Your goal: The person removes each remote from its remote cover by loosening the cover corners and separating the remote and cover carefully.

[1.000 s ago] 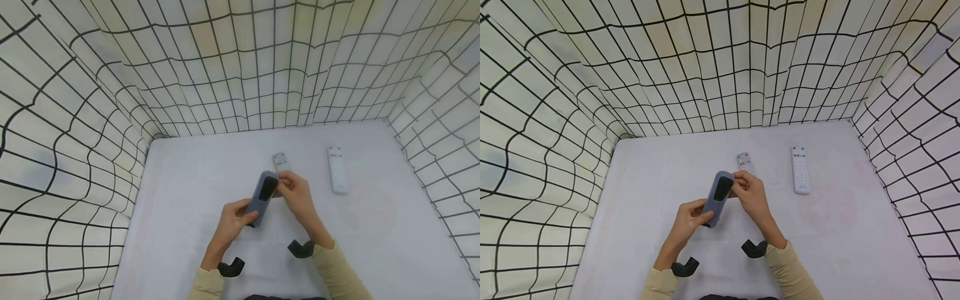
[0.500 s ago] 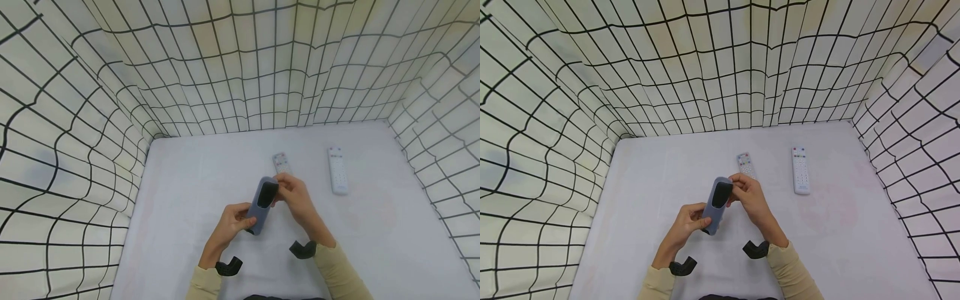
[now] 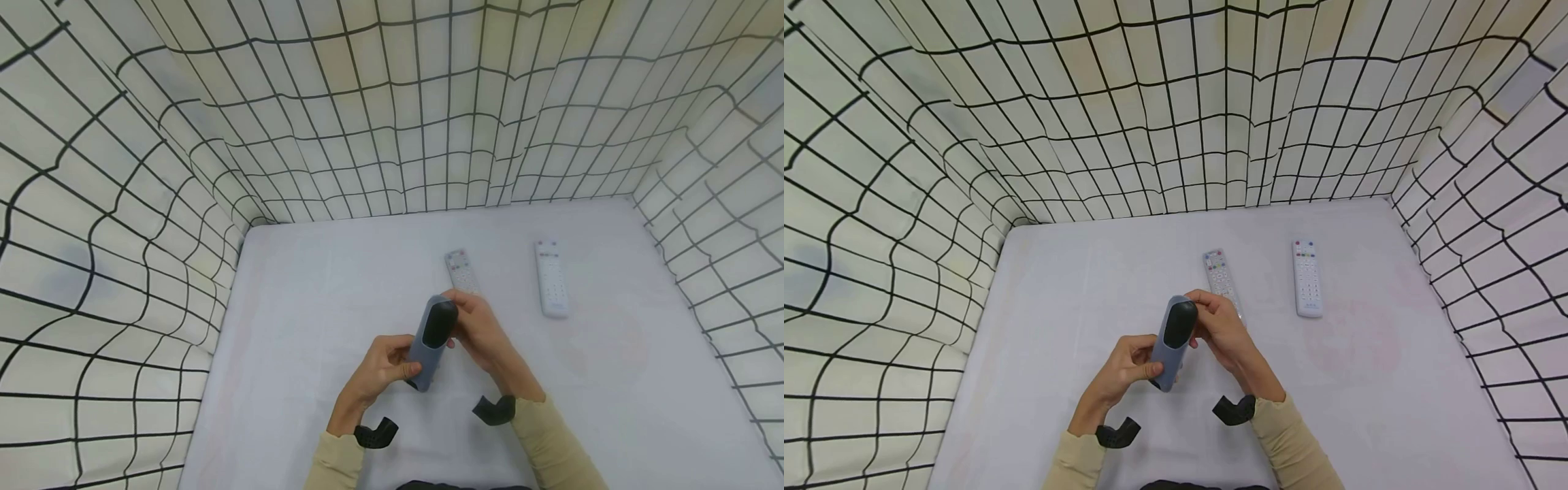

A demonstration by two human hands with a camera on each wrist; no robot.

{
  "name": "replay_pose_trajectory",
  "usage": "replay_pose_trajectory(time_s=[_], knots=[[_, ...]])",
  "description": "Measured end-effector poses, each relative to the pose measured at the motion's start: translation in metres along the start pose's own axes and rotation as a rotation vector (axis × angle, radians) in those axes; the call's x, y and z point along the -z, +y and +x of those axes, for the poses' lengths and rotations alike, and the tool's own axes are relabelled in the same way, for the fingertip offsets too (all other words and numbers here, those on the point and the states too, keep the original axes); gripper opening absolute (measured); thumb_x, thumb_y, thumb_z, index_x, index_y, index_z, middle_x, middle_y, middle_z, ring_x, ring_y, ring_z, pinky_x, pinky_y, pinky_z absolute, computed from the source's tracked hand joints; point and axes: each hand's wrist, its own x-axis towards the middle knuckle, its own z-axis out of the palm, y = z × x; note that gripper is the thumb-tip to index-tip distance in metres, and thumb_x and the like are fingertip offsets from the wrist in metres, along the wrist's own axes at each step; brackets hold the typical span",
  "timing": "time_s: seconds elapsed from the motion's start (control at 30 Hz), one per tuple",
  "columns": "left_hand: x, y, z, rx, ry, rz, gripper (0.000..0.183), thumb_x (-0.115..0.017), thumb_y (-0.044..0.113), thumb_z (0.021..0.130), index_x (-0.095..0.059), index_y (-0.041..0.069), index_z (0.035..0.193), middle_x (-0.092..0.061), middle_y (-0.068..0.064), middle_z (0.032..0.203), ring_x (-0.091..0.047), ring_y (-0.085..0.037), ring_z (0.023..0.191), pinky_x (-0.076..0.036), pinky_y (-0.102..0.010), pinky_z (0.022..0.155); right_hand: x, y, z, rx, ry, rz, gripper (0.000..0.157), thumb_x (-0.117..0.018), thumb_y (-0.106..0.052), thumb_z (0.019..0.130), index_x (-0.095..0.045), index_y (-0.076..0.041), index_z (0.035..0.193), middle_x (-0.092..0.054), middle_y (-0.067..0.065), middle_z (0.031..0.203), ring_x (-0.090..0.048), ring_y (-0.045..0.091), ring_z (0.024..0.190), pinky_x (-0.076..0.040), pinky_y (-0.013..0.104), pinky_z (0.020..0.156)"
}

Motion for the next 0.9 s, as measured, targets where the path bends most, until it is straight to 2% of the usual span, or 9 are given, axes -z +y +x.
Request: replay_pose_trajectory(time_s=[0.17, 0.27, 0.37, 0.63, 0.9], knots=[[0.000, 0.001, 0.000, 0.000, -0.007, -0.007, 0.046, -0.077, 0.022, 0.095, -0.066, -0.014, 0.122, -0.076, 0.009, 0.102, -0.072, -0.008, 0.088, -0.059, -0.026, 0.083, -0.002, 0.000, -0.001, -0.029, 0.021, -0.003, 0.023, -0.050, -0.014, 0.110, -0.070, -0.017, 0.099, -0.067, -0.006, 0.084, -0.061, 0.009, 0.066, -0.048, 0.020, 0.053], [0.001, 0.000, -0.002, 0.010, 0.028, -0.002, 0.046, -0.077, 0.022, 0.095, -0.066, -0.014, 0.123, -0.076, 0.008, 0.104, -0.071, -0.008, 0.090, -0.059, -0.026, 0.084, -0.002, 0.000, -0.001, -0.017, 0.036, -0.035, 0.020, -0.053, -0.008, 0.107, -0.071, -0.017, 0.104, -0.072, -0.006, 0.087, -0.062, 0.009, 0.068, -0.050, 0.022, 0.057], [0.000, 0.000, -0.003, 0.027, 0.079, 0.016, 0.044, -0.077, 0.022, 0.096, -0.067, -0.010, 0.125, -0.077, 0.006, 0.106, -0.072, -0.009, 0.094, -0.059, -0.027, 0.086, 0.000, -0.002, -0.003, 0.033, 0.019, -0.069, 0.021, -0.057, -0.002, 0.103, -0.069, -0.016, 0.112, -0.075, -0.005, 0.094, -0.065, 0.010, 0.075, -0.054, 0.024, 0.063], [-0.005, 0.000, -0.002, 0.056, 0.151, 0.020, 0.036, -0.073, 0.014, 0.097, -0.067, -0.002, 0.129, -0.078, -0.012, 0.104, -0.078, -0.018, 0.090, -0.062, -0.032, 0.086, 0.009, -0.001, -0.005, 0.158, -0.069, -0.086, 0.025, -0.061, -0.007, 0.105, -0.067, -0.017, 0.127, -0.077, -0.005, 0.107, -0.068, 0.011, 0.088, -0.058, 0.024, 0.073], [-0.010, 0.003, -0.001, 0.093, 0.201, 0.062, 0.036, -0.074, 0.015, 0.097, -0.068, 0.001, 0.130, -0.076, -0.024, 0.109, -0.078, -0.017, 0.091, -0.062, -0.031, 0.087, 0.010, -0.001, -0.009, 0.152, -0.042, -0.115, 0.026, -0.057, -0.010, 0.107, -0.066, -0.019, 0.130, -0.076, -0.006, 0.110, -0.068, 0.011, 0.090, -0.059, 0.026, 0.077]])
